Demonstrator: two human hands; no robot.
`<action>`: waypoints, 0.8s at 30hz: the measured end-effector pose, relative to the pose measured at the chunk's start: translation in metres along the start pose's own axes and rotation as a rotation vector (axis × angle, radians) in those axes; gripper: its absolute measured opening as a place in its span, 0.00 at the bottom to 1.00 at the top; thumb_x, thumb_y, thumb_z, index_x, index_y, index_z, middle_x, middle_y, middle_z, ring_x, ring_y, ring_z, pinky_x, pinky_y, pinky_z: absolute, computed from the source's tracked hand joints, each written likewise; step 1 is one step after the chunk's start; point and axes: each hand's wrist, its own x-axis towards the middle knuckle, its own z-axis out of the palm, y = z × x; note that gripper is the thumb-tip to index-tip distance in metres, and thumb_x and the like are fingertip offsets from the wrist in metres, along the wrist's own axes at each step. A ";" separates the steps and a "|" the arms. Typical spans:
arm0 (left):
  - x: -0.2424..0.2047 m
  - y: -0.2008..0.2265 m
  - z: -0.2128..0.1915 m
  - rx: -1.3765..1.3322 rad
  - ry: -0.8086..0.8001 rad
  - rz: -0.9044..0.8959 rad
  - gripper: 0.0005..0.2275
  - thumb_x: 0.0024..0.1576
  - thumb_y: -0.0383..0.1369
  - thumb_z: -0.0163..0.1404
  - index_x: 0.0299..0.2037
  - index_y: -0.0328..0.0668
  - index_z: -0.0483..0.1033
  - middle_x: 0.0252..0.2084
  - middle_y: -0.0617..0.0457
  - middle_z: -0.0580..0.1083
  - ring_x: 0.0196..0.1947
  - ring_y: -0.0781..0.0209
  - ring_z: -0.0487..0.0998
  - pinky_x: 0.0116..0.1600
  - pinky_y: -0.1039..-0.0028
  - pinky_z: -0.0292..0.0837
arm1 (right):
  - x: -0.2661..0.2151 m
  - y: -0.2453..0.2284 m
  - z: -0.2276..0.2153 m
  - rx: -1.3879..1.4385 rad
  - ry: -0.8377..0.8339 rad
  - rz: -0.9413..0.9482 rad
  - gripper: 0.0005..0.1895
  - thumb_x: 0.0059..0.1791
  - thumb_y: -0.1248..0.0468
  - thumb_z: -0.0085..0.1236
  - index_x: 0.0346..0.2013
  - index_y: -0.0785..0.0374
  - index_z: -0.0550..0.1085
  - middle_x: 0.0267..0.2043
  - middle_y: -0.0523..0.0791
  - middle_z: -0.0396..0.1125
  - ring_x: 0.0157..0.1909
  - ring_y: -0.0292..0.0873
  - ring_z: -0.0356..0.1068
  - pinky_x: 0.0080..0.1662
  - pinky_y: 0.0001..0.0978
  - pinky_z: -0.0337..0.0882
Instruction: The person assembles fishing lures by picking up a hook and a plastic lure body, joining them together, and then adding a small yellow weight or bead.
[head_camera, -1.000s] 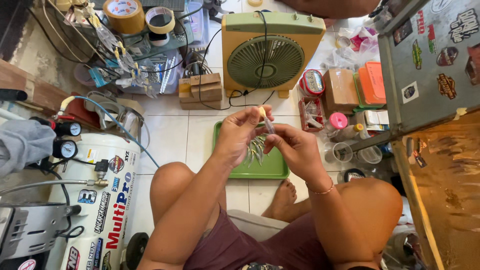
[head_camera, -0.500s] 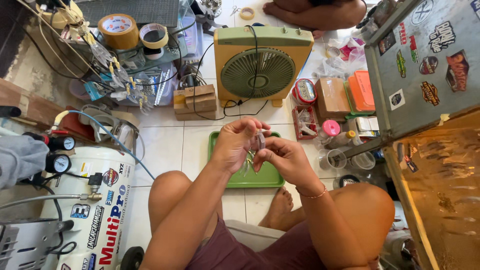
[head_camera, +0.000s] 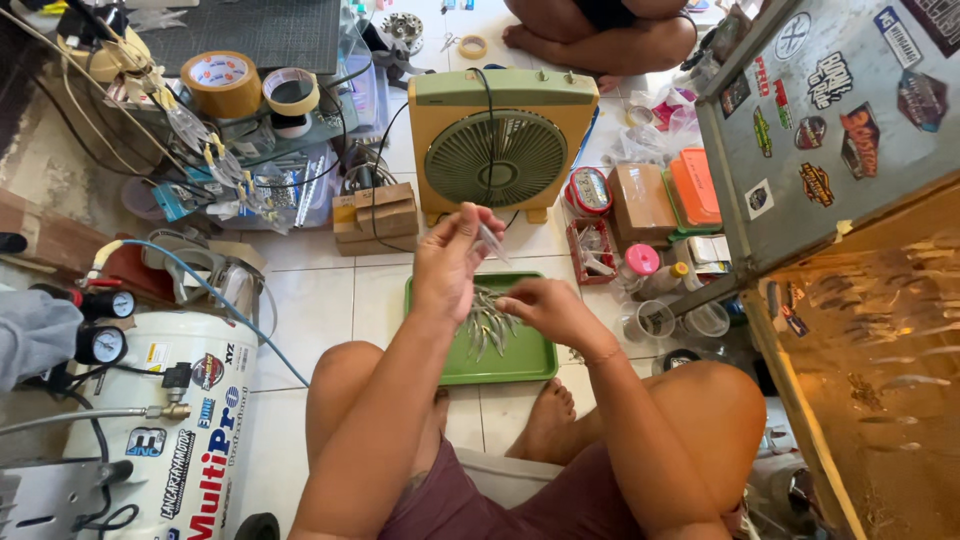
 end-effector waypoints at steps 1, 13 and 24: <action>0.002 0.001 -0.003 0.000 -0.003 0.002 0.12 0.59 0.45 0.56 0.38 0.48 0.83 0.34 0.50 0.82 0.38 0.62 0.83 0.51 0.72 0.79 | 0.011 0.044 0.030 0.000 0.003 -0.002 0.21 0.50 0.55 0.63 0.45 0.72 0.79 0.35 0.61 0.76 0.34 0.56 0.78 0.45 0.52 0.76; -0.005 0.003 -0.001 -0.145 0.176 -0.025 0.09 0.66 0.39 0.49 0.47 0.45 0.76 0.22 0.54 0.70 0.18 0.69 0.65 0.22 0.86 0.56 | -0.039 0.323 0.242 -0.640 0.065 0.762 0.68 0.25 0.40 0.83 0.65 0.62 0.50 0.59 0.52 0.62 0.62 0.56 0.63 0.66 0.45 0.65; -0.013 -0.008 0.007 0.029 0.010 0.188 0.09 0.65 0.37 0.50 0.44 0.42 0.79 0.27 0.45 0.77 0.21 0.67 0.70 0.24 0.85 0.58 | -0.052 0.329 0.254 -1.770 -0.857 -0.676 0.14 0.36 0.76 0.68 0.36 0.77 0.82 0.31 0.57 0.77 0.38 0.49 0.79 0.35 0.46 0.81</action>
